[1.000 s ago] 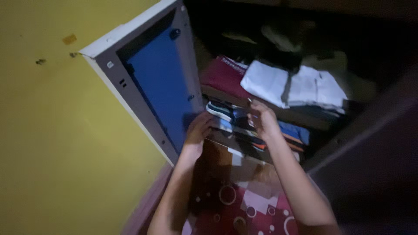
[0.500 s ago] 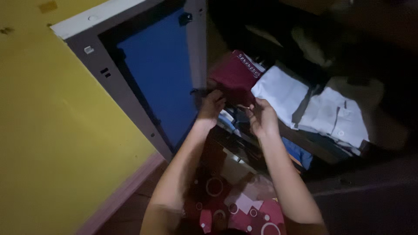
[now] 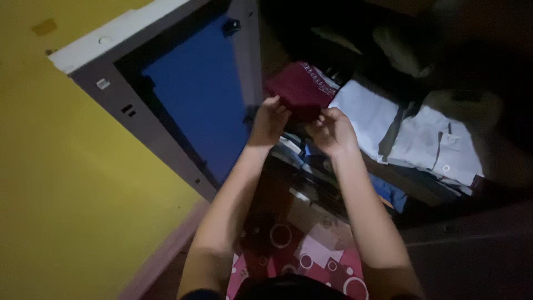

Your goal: The person repeatedly takes folded clothes from a wardrobe and places them onto a table. The person handles various garments including shirts and pants, moving them one by one from the wardrobe shelves to a growing pile on the table.

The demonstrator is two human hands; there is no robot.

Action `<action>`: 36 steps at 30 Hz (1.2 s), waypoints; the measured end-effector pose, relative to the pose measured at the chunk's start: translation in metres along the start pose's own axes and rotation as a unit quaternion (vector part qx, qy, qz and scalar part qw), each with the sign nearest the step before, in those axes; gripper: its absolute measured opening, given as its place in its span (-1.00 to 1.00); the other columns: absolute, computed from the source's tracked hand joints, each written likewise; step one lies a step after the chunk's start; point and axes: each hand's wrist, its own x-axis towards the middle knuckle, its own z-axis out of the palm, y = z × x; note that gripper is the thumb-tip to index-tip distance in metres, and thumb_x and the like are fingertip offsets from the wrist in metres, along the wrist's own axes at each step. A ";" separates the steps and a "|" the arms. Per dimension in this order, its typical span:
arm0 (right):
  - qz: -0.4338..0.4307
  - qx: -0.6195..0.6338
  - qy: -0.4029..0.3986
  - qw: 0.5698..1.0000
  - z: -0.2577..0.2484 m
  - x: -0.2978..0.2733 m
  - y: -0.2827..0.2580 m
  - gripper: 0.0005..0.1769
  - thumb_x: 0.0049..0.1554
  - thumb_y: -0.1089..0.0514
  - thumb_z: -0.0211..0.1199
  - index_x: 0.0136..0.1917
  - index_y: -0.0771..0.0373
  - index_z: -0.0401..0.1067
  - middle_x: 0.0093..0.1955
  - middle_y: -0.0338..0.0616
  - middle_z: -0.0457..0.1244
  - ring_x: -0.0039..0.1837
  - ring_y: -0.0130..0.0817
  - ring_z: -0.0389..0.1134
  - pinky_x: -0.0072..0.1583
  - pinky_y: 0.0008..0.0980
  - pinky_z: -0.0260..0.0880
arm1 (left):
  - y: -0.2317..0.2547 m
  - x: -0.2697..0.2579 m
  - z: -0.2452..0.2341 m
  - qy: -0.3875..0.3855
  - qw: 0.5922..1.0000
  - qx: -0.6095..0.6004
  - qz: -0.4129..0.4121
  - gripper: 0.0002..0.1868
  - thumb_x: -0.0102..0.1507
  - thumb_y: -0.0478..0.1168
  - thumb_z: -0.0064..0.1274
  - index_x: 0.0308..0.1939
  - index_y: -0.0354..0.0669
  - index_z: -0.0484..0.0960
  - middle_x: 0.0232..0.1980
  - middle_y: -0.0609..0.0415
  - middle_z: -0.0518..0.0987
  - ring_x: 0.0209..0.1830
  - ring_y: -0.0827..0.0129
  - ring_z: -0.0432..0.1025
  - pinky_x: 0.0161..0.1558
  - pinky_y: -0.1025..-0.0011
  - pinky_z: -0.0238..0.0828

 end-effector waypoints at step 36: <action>-0.070 -0.170 -0.173 0.967 -0.012 -0.050 -0.069 -0.61 0.30 0.22 0.26 0.36 0.27 0.31 0.28 -0.04 0.33 0.19 -0.15 0.35 0.16 -0.22 0.32 | 0.005 -0.091 0.074 -0.165 0.973 0.000 0.160 -0.63 0.43 -0.31 0.07 0.31 -0.31 0.46 0.37 -0.14 0.45 0.42 0.05 0.35 0.52 0.05 0.20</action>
